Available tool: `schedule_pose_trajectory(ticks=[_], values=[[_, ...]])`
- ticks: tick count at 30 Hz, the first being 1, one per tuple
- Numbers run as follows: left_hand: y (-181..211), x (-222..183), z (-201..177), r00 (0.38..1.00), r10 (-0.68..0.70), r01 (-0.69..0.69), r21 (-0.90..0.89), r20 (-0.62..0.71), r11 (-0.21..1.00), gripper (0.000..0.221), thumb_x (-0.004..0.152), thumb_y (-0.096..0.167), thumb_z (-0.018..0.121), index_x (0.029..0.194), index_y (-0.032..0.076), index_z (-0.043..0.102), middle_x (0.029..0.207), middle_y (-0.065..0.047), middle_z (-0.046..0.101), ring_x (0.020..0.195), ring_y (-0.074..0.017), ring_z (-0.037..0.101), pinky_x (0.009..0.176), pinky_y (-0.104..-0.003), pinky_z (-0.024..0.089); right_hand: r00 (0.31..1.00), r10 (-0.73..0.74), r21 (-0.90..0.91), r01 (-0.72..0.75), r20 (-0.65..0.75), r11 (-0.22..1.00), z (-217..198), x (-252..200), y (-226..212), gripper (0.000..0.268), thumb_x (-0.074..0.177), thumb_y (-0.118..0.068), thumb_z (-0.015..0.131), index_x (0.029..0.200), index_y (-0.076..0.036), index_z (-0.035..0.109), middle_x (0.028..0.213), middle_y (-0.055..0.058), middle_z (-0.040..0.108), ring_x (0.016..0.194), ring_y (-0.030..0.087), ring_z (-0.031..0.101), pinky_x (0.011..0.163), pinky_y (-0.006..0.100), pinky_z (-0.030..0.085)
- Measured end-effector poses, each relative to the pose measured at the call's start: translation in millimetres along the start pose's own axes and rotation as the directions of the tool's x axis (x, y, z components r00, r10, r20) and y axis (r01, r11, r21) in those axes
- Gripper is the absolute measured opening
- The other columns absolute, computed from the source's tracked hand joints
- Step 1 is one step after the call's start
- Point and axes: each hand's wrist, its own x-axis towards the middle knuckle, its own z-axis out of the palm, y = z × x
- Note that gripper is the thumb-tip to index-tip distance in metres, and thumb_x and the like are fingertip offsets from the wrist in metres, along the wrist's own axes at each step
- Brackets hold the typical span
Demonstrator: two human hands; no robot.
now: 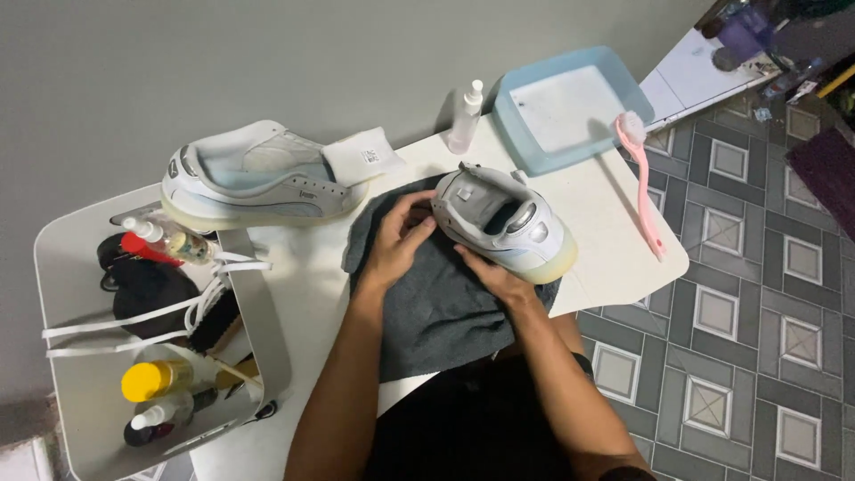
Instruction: Scrubbing the white rubber sole of a sneaker with a cloth to remove dirt and stains.
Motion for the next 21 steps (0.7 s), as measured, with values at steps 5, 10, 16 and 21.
schedule_pose_trajectory(ticks=[5,10,16,21], values=[[-10,0,4,0.995,-0.034,0.063,-0.341,0.091,0.938,0.061,0.102,0.041,0.056,0.148,0.003,0.05,0.144,-0.021,0.052,0.132,-0.0327,0.05,0.109,-0.051,0.042,0.989,-0.135,0.427,0.096,0.062,0.899,-2,27,85,0.054,0.102,-0.049,0.052,0.147,-0.021,0.06,0.155,-0.011,0.051,0.147,0.013,0.036,0.125,0.034,0.021],[0,-8,9,0.97,-0.163,0.245,-0.714,0.182,0.656,0.06,0.104,0.049,0.048,0.146,0.005,0.05,0.139,-0.021,0.06,0.127,-0.0329,0.058,0.11,-0.049,0.044,0.837,-0.436,0.564,0.546,-0.331,0.619,-41,5,-41,0.073,0.078,-0.022,0.091,0.128,-0.019,0.039,0.159,0.018,0.038,0.156,0.043,0.016,0.127,0.061,0.014],[49,-8,16,0.881,-0.473,0.355,-0.654,-0.005,0.668,0.054,0.091,0.035,0.071,0.131,-0.001,0.065,0.124,-0.021,0.067,0.111,-0.0278,0.063,0.104,-0.043,0.045,0.844,-0.536,0.25,0.524,-0.024,0.814,-72,-26,-68,0.092,0.066,-0.012,0.094,0.142,-0.002,0.045,0.16,0.02,0.041,0.152,0.045,0.026,0.125,0.058,0.022],[1,-11,4,0.964,-0.23,0.265,-0.384,0.134,0.885,0.07,0.095,0.043,0.066,0.154,0.011,0.044,0.145,-0.017,0.054,0.131,-0.0269,0.052,0.111,-0.041,0.043,0.913,-0.404,0.315,0.366,0.062,0.876,-83,-39,-63,0.094,0.071,0.002,0.086,0.152,0.001,0.039,0.159,0.022,0.041,0.15,0.041,0.031,0.125,0.058,0.025]])
